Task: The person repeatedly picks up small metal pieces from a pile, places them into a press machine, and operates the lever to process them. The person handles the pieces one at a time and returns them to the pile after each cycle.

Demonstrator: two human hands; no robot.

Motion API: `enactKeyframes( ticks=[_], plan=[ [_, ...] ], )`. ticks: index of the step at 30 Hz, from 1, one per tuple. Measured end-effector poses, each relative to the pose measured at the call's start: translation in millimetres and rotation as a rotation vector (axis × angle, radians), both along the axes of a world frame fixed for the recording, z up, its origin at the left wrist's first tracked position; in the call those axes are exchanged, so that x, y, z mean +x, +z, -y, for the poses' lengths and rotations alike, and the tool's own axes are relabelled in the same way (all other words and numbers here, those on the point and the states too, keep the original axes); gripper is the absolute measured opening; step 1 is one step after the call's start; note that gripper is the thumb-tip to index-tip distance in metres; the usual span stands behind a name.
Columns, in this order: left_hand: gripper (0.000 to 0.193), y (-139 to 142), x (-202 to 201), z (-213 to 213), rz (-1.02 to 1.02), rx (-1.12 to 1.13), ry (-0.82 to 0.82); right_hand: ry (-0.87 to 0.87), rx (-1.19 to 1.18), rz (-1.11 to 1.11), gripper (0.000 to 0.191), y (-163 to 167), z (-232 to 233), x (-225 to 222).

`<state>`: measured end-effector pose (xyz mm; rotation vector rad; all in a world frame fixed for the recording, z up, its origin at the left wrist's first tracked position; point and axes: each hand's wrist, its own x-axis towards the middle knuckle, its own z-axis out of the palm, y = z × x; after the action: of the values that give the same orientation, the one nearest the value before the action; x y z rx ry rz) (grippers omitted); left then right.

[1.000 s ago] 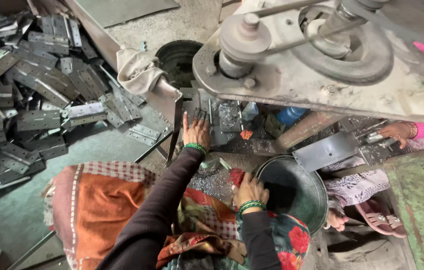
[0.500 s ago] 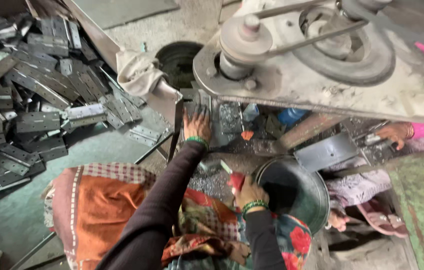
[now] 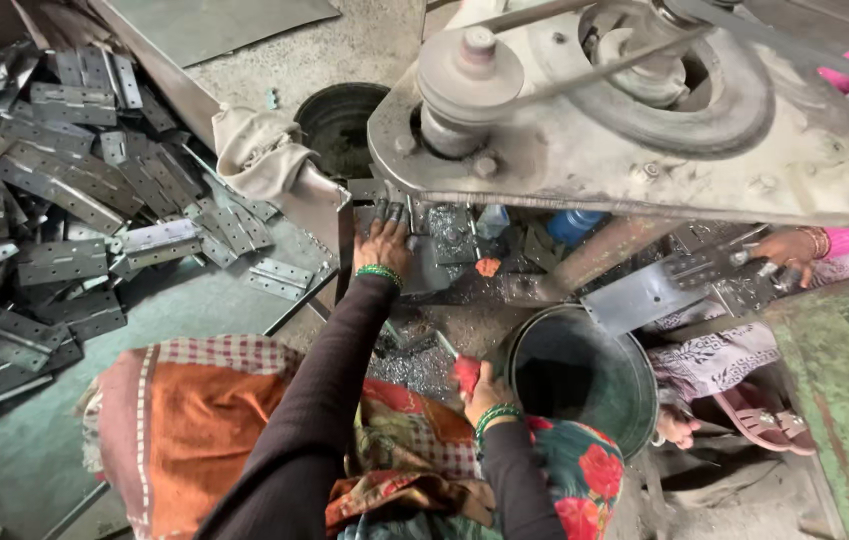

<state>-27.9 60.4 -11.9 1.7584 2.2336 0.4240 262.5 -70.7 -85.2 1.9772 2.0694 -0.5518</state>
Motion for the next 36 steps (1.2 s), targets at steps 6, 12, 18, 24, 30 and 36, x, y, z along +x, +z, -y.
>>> enactKeyframes(
  ticks=[6, 12, 18, 24, 30, 36],
  plan=[
    [0.080, 22, 34, 73, -0.140, 0.020, -0.084, 0.017, 0.094, 0.015, 0.060, 82, 12, -15],
    [0.042, -12, 53, 127, -0.168, 0.332, -0.017, -0.011, 0.265, -0.073, 0.072, 17, 37, -2],
    [0.051, 13, 25, 97, 0.100, 0.453, -0.349, -0.091, 0.106, -0.129, 0.080, -25, 31, 12],
    [0.032, 46, 37, 61, 0.239, 0.341, -0.048, -0.084, 0.102, -0.133, 0.076, -25, 32, 18],
    [0.041, 22, 77, 54, -0.091, 0.113, 0.003, -0.081, 0.128, -0.180, 0.081, -27, 29, 20],
    [0.062, 6, 56, 72, 0.028, 0.156, 0.010, -0.090, 0.049, -0.096, 0.079, -31, 28, 17]
  ],
)
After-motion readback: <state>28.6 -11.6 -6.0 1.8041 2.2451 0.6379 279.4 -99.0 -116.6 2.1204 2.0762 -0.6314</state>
